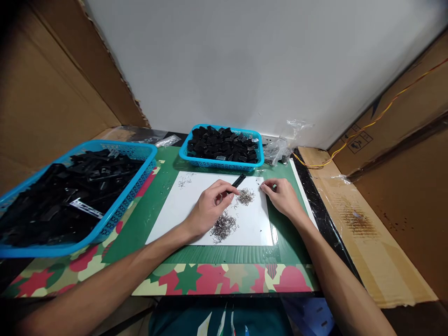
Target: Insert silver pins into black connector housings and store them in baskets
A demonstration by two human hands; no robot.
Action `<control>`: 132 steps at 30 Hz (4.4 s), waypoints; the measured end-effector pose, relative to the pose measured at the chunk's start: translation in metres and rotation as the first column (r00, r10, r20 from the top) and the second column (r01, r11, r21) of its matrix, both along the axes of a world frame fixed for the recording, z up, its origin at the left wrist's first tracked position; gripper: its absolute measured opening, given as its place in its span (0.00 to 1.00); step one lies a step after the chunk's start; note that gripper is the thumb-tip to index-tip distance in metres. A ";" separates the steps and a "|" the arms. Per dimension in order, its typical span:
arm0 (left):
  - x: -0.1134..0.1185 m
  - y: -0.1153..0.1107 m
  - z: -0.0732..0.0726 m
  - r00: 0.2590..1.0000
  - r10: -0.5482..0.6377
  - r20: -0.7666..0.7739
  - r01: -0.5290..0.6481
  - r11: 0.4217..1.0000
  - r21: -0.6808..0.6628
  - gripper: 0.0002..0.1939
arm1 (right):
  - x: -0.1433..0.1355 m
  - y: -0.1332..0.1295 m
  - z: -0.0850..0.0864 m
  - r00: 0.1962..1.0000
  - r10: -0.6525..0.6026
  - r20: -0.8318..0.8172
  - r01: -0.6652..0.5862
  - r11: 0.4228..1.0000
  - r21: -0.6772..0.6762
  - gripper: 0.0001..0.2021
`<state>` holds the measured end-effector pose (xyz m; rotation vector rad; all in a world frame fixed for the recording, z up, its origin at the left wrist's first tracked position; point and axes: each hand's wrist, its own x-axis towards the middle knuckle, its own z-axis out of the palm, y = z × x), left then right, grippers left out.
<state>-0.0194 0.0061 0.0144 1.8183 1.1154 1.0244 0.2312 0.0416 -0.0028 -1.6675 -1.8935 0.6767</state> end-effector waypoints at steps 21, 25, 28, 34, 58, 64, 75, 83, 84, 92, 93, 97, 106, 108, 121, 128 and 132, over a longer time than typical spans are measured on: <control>0.000 -0.009 -0.005 0.966 -0.202 -0.163 0.223 0.967 0.120 0.12 | -0.009 -0.032 0.032 0.923 -0.033 -0.382 -0.026 0.989 -0.146 0.19; 0.003 -0.011 -0.010 0.954 -0.217 -0.208 0.259 0.945 0.201 0.12 | -0.015 -0.040 0.023 0.943 -0.046 -0.330 -0.050 0.960 -0.277 0.17; 0.003 -0.010 -0.012 0.954 -0.209 -0.214 0.251 0.949 0.192 0.14 | -0.019 -0.039 0.018 0.954 -0.036 -0.298 -0.052 0.958 -0.283 0.16; 0.004 -0.010 -0.015 0.957 -0.200 -0.209 0.241 0.951 0.193 0.13 | -0.021 -0.041 0.012 0.951 -0.047 -0.306 -0.036 0.965 -0.258 0.16; 0.007 -0.009 -0.011 0.967 -0.205 -0.153 0.219 0.973 0.078 0.10 | -0.027 -0.043 0.012 0.951 -0.112 -0.290 0.034 0.965 -0.260 0.17; 0.005 -0.009 -0.009 0.973 -0.199 -0.120 0.199 0.980 -0.005 0.10 | -0.025 -0.042 0.012 0.943 -0.091 -0.319 -0.002 0.960 -0.280 0.20; 0.005 -0.008 -0.008 0.976 -0.214 -0.047 0.207 0.970 -0.126 0.11 | -0.021 -0.039 0.014 0.950 -0.095 -0.298 -0.006 0.947 -0.320 0.22; 0.007 -0.008 -0.006 0.977 -0.214 -0.021 0.207 0.964 -0.164 0.10 | -0.021 -0.038 0.012 0.953 -0.094 -0.289 0.008 0.958 -0.286 0.21; 0.006 -0.008 -0.005 0.977 -0.211 -0.016 0.206 0.963 -0.174 0.10 | -0.021 -0.039 0.013 0.954 -0.082 -0.288 0.000 0.962 -0.274 0.21; 0.006 -0.008 -0.008 0.978 -0.207 -0.030 0.200 0.968 -0.151 0.11 | -0.017 -0.038 0.013 0.971 -0.032 -0.237 -0.032 0.965 -0.261 0.24; 0.006 -0.008 -0.008 0.978 -0.205 -0.030 0.198 0.968 -0.157 0.11 | -0.016 -0.037 0.013 0.972 -0.019 -0.233 -0.044 0.964 -0.262 0.25; 0.005 -0.008 -0.006 0.979 -0.197 -0.044 0.186 0.965 -0.182 0.12 | -0.012 -0.037 0.012 0.967 0.047 -0.252 -0.119 0.954 -0.276 0.28; 0.003 -0.008 -0.002 0.977 -0.192 -0.093 0.178 0.974 -0.139 0.12 | -0.019 -0.038 0.018 0.967 0.005 -0.255 -0.076 0.960 -0.270 0.16; 0.003 -0.008 -0.002 0.978 -0.192 -0.077 0.179 0.973 -0.149 0.12 | -0.021 -0.037 0.018 0.968 0.002 -0.250 -0.066 0.967 -0.246 0.15; 0.005 -0.008 0.001 0.982 -0.188 0.004 0.184 0.957 -0.223 0.11 | -0.027 -0.043 0.010 0.970 0.020 -0.243 -0.039 0.997 -0.074 0.09; 0.005 -0.008 -0.003 0.984 -0.179 0.021 0.178 0.947 -0.268 0.10 | -0.031 -0.045 0.013 0.972 0.005 -0.234 -0.024 0.997 -0.079 0.12; 0.004 -0.007 -0.007 0.982 -0.191 0.006 0.185 0.944 -0.274 0.09 | -0.030 -0.042 0.017 0.980 0.023 -0.197 -0.049 0.990 -0.131 0.13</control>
